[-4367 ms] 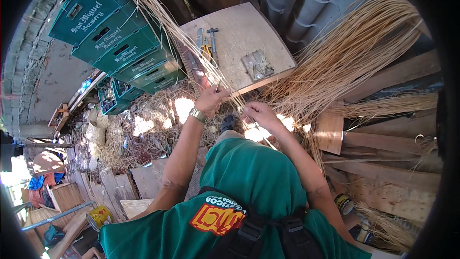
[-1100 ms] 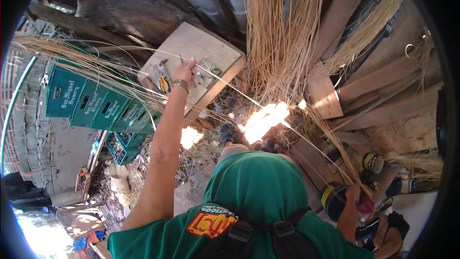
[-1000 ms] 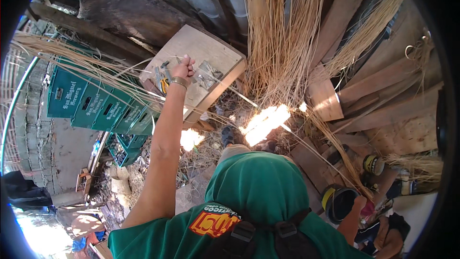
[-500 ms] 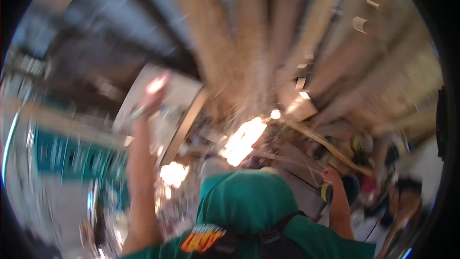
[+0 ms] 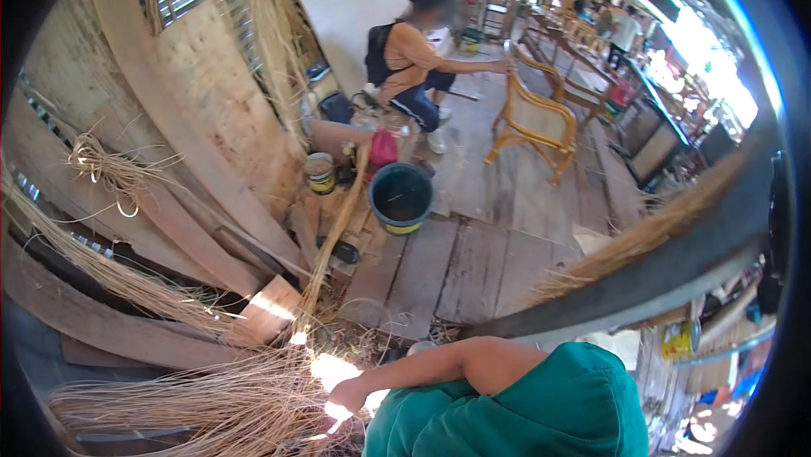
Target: Splitting and cleaning long rattan strips using a knife in a workshop.
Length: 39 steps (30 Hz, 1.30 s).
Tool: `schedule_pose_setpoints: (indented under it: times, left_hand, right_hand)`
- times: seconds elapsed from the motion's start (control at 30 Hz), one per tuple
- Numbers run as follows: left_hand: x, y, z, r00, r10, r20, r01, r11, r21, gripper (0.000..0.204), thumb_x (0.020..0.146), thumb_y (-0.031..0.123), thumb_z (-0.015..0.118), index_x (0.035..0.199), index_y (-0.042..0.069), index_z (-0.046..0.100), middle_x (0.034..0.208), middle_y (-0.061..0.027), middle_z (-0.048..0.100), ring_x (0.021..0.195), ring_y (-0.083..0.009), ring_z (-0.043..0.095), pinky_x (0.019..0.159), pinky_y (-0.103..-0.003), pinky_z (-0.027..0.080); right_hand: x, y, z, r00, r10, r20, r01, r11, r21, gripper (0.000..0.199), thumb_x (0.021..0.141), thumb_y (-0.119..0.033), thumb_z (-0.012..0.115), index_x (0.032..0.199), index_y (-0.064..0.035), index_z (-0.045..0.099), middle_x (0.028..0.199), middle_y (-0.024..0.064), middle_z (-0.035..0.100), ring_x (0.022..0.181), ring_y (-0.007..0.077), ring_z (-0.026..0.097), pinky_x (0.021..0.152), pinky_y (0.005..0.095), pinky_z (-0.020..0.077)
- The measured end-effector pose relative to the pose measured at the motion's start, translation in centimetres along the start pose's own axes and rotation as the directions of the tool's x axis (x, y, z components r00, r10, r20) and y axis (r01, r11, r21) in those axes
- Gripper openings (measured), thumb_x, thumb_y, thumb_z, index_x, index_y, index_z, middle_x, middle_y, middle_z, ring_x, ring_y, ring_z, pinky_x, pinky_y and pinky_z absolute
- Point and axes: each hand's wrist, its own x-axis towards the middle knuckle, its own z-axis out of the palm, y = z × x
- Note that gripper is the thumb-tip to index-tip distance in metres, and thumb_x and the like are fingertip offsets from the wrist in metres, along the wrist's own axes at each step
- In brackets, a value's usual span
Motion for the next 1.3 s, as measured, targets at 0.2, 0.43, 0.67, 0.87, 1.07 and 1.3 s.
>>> schedule_pose_setpoints:
  times: [0.2,0.43,0.67,0.87,1.07,1.3]
  left_hand:
    - [-5.7,-3.5,-0.1,0.994,0.083,0.075,-0.075,0.992,-0.106,0.036,0.09,0.028,0.059,0.114,0.001,0.057,0.087,-0.0057,0.055,0.074,-0.0128,0.051,0.065,-0.03,0.044]
    - [-10.7,-4.1,-1.1,0.979,0.141,0.144,-0.128,0.987,-0.101,0.037,0.09,0.025,0.059,0.116,-0.001,0.055,0.092,-0.0075,0.056,0.079,-0.0147,0.052,0.068,-0.031,0.045]
    - [-13.2,-2.8,-1.9,0.966,0.162,0.204,-0.158,0.987,-0.033,0.037,0.089,0.022,0.06,0.117,-0.002,0.054,0.097,-0.0093,0.056,0.084,-0.0166,0.054,0.072,-0.032,0.046]
    - [-16.1,-1.0,-1.7,0.962,0.147,0.229,-0.158,0.987,0.032,0.038,0.089,0.02,0.06,0.118,-0.004,0.053,0.101,-0.0108,0.057,0.088,-0.0182,0.055,0.075,-0.033,0.047]
    - [-18.8,1.5,-3.4,0.955,0.124,0.268,-0.163,0.978,0.127,0.039,0.089,0.017,0.06,0.12,-0.005,0.051,0.106,-0.0123,0.057,0.092,-0.0199,0.056,0.078,-0.033,0.048]
    - [-23.0,5.2,-3.0,0.944,0.098,0.314,-0.156,0.974,0.165,0.04,0.089,0.014,0.061,0.121,-0.007,0.05,0.111,-0.0141,0.058,0.097,-0.0218,0.058,0.082,-0.034,0.049]
  right_hand:
    - [-0.8,1.4,5.0,0.992,-0.125,0.0,0.119,0.949,-0.292,0.019,0.076,-0.022,0.061,0.079,-0.0029,0.061,0.078,0.0166,0.061,0.073,0.0326,0.059,0.062,0.0425,0.046]
    - [-9.5,2.3,1.0,0.908,0.399,-0.128,-0.404,0.915,-0.013,0.027,0.075,-0.028,0.063,0.081,-0.0011,0.066,0.081,0.019,0.065,0.075,0.0311,0.063,0.064,0.0452,0.046]
    - [-34.4,7.3,-5.9,0.23,0.843,-0.486,-0.956,0.102,-0.276,0.012,0.076,-0.022,0.059,0.077,-0.0135,0.067,0.081,0.0094,0.068,0.082,0.03,0.066,0.061,0.0441,0.0517]
    - [-47.1,3.0,-11.3,-0.416,0.583,-0.698,-0.909,-0.252,0.332,0.023,0.081,-0.03,0.061,0.087,-0.0109,0.071,0.092,0.012,0.069,0.089,0.0275,0.067,0.069,0.0419,0.0529]
    - [-32.2,2.0,-11.7,0.163,0.609,-0.776,-0.824,0.516,0.232,0.03,0.081,-0.039,0.064,0.096,-0.0131,0.069,0.092,0.0102,0.068,0.088,0.0281,0.064,0.077,0.0395,0.05]
    - [-1.1,-4.5,-1.0,0.908,0.187,-0.375,-0.2,0.98,0.005,0.031,0.082,-0.039,0.062,0.081,-0.0082,0.066,0.076,0.0141,0.063,0.067,0.0303,0.059,0.061,0.0422,0.0445]
